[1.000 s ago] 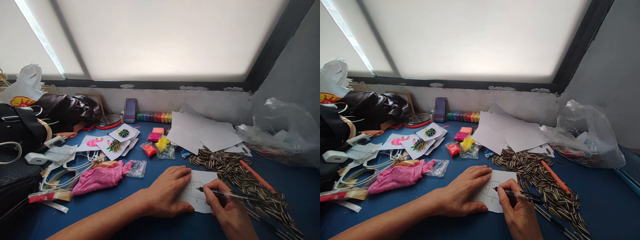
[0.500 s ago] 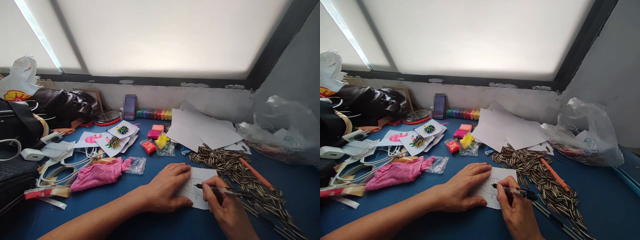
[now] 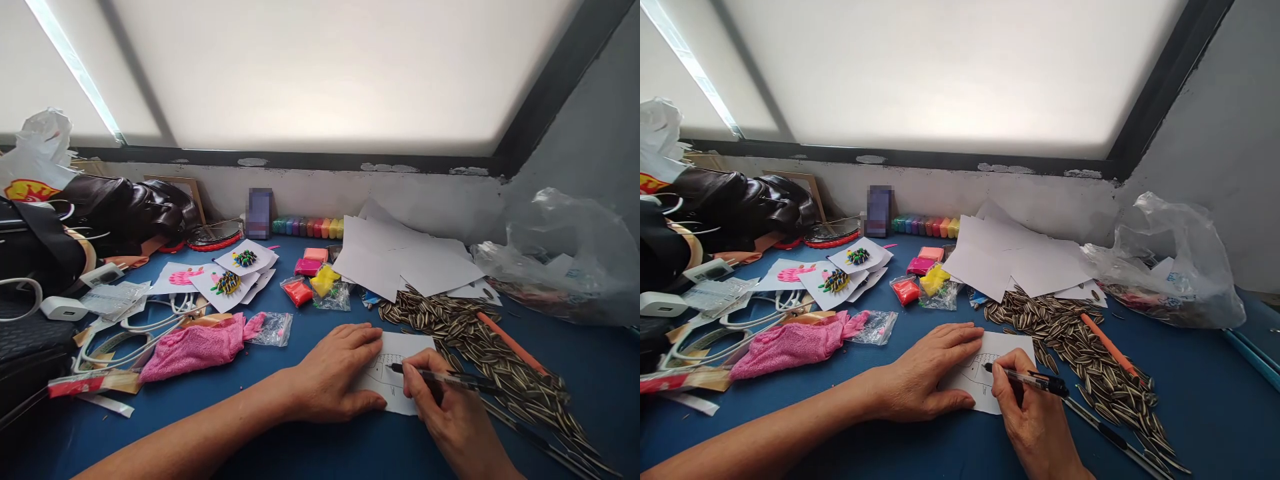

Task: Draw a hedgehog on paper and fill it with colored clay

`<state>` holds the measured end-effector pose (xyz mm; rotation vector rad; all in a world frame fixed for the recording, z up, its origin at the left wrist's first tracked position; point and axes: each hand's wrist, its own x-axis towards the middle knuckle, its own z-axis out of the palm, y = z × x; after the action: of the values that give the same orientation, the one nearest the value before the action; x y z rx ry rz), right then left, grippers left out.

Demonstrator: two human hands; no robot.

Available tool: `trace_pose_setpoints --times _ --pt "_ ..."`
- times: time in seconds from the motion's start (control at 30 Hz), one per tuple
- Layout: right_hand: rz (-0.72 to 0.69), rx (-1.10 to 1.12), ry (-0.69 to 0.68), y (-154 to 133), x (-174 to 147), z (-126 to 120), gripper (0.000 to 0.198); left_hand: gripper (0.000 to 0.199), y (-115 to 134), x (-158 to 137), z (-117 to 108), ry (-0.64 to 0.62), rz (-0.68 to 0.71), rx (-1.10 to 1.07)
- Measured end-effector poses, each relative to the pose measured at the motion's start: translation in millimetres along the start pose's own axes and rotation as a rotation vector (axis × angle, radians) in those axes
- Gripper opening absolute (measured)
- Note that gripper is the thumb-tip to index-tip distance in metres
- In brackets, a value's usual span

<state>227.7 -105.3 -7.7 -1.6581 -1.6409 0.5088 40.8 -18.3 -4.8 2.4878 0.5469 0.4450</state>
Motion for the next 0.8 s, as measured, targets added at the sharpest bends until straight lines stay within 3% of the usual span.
trace_pose_setpoints --times 0.8 --pt "-0.059 -0.030 0.031 -2.2 0.4 -1.1 0.025 0.068 -0.8 -0.7 0.8 0.004 0.001 -0.002"
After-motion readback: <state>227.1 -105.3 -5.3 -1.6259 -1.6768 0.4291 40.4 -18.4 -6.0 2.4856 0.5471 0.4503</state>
